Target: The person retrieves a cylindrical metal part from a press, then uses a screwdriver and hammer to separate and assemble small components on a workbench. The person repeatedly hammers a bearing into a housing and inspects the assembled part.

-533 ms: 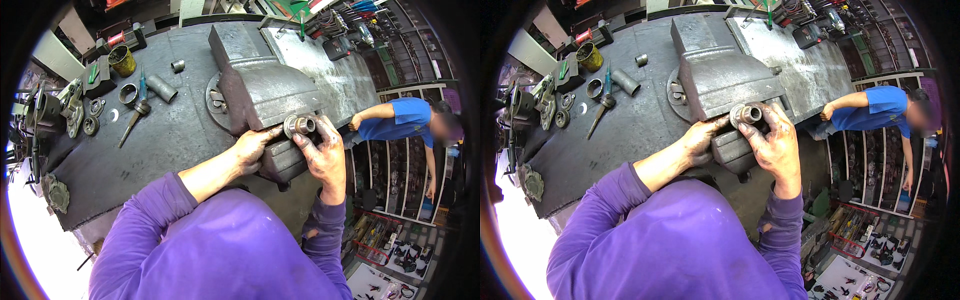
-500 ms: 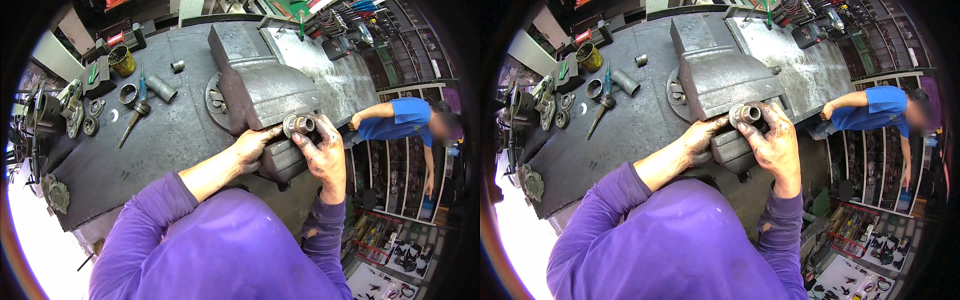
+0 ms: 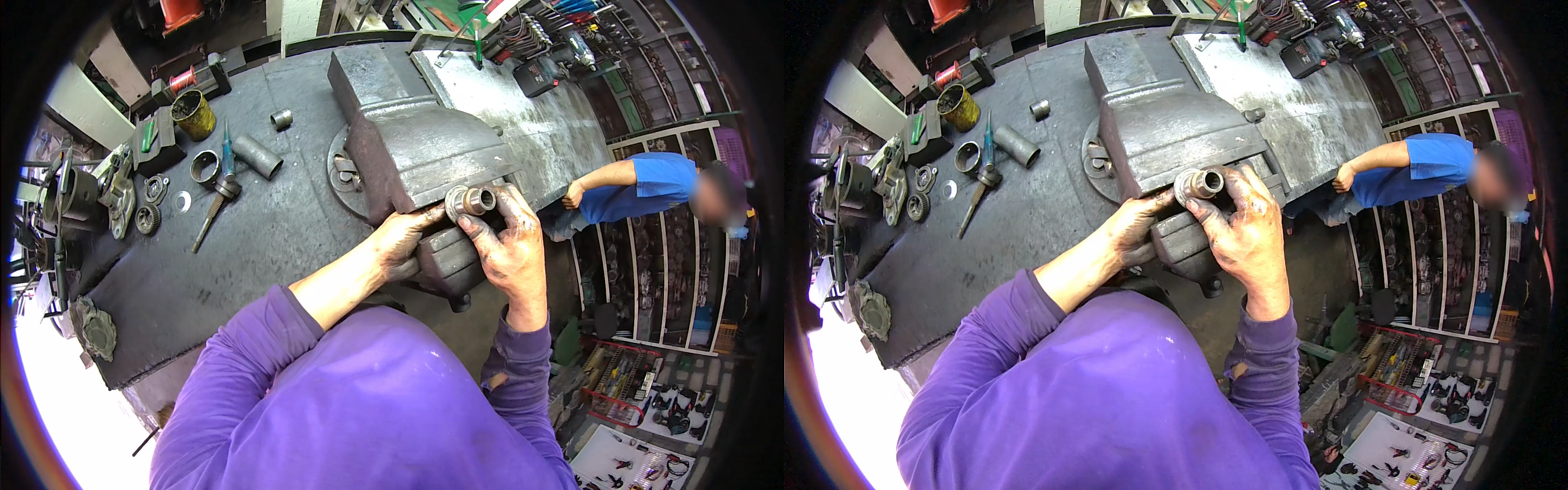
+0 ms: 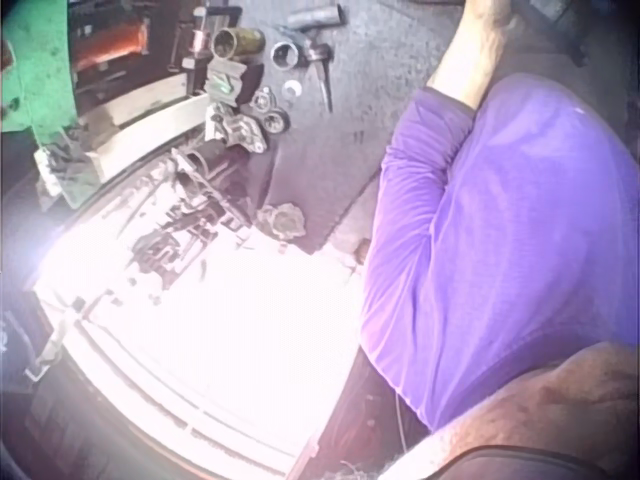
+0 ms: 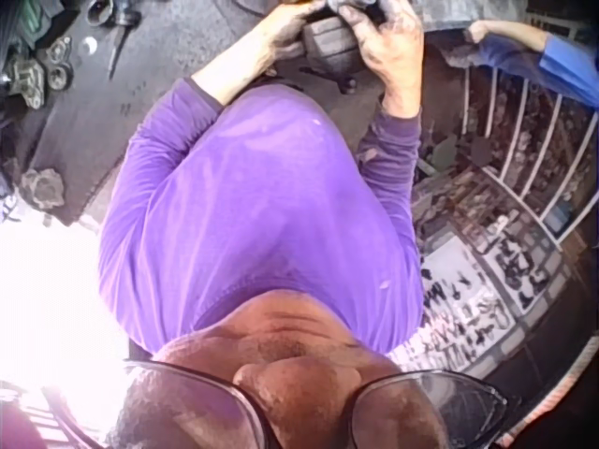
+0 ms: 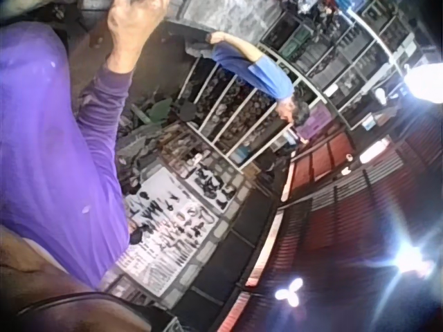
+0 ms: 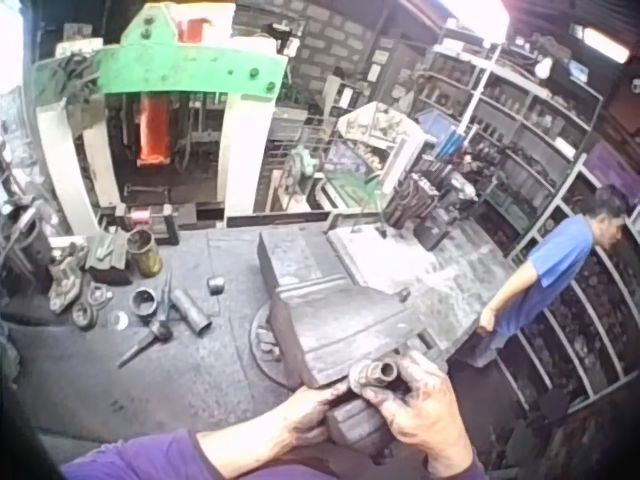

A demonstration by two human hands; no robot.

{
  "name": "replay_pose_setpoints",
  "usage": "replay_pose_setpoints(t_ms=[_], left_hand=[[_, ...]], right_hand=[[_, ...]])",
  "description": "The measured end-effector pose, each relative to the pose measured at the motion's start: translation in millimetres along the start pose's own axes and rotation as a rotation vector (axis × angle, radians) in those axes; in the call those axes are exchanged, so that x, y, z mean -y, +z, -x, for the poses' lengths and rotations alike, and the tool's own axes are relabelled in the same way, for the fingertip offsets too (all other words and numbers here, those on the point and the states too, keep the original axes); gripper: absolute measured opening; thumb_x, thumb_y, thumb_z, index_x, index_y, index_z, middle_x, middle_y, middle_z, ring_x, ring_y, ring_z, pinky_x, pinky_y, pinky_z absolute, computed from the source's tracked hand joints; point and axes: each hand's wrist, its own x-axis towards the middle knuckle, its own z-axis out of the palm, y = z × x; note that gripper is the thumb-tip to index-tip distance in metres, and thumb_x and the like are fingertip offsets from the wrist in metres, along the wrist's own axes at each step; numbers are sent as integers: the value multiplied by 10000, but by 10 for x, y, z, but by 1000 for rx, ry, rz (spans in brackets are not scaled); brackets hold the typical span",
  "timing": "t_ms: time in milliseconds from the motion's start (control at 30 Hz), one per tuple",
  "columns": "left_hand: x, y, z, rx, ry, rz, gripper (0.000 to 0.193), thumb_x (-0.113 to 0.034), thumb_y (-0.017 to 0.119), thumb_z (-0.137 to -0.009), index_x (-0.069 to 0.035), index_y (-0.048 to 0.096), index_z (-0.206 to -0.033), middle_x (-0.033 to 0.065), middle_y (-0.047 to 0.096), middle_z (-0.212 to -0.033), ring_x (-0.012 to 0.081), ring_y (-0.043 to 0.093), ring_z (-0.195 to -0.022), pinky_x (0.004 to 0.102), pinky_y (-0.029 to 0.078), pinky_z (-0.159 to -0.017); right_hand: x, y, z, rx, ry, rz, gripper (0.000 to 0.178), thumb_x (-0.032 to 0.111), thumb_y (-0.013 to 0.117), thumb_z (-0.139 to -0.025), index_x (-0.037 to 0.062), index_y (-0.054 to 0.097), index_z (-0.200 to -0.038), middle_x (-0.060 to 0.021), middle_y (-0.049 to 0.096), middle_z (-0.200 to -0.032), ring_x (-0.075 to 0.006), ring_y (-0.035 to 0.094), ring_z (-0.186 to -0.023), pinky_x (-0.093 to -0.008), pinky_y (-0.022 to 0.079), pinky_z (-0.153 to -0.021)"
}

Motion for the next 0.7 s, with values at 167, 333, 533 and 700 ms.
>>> replay_pose_setpoints(t_ms=[167, 333, 533, 700], left_hand=[[-7, -47, -4, 67, 4, -25, 521, -282, 729, -1004, -30, 579, -1434, 140, 651, -1388, 305, 648, -1261, 521, 542, -1083], [1, -51, -14, 103, 29, -26, 528, -287, 755, -983, -39, 593, -1420, 127, 670, -1361, 292, 669, -1226, 509, 566, -1057], [11, -59, -19, 61, 10, -23, 519, -286, 760, -981, -39, 604, -1409, 133, 681, -1339, 288, 672, -1220, 495, 574, -1046], [16, -76, -25, 51, 12, -26, 513, -283, 753, -985, -28, 605, -1405, 130, 684, -1339, 290, 672, -1223, 500, 567, -1054]], right_hand=[[-1, -32, 5, 18, 1, 9, 314, 148, 818, -853, -11, 717, -1104, -171, 704, -1005, -377, 697, -936, -418, 549, -835], [5, 40, 25, -70, -130, 103, 308, 154, 800, -868, -4, 714, -1118, -176, 698, -1016, -384, 693, -919, -420, 550, -822], [66, 24, 67, -44, 48, -34, 332, 154, 785, -875, -10, 689, -1147, -183, 683, -1001, -400, 685, -890, -436, 550, -809], [86, 6, 22, -27, 51, 2, 300, 116, 777, -868, -30, 684, -1113, -171, 675, -1010, -359, 676, -916, -406, 535, -835]])
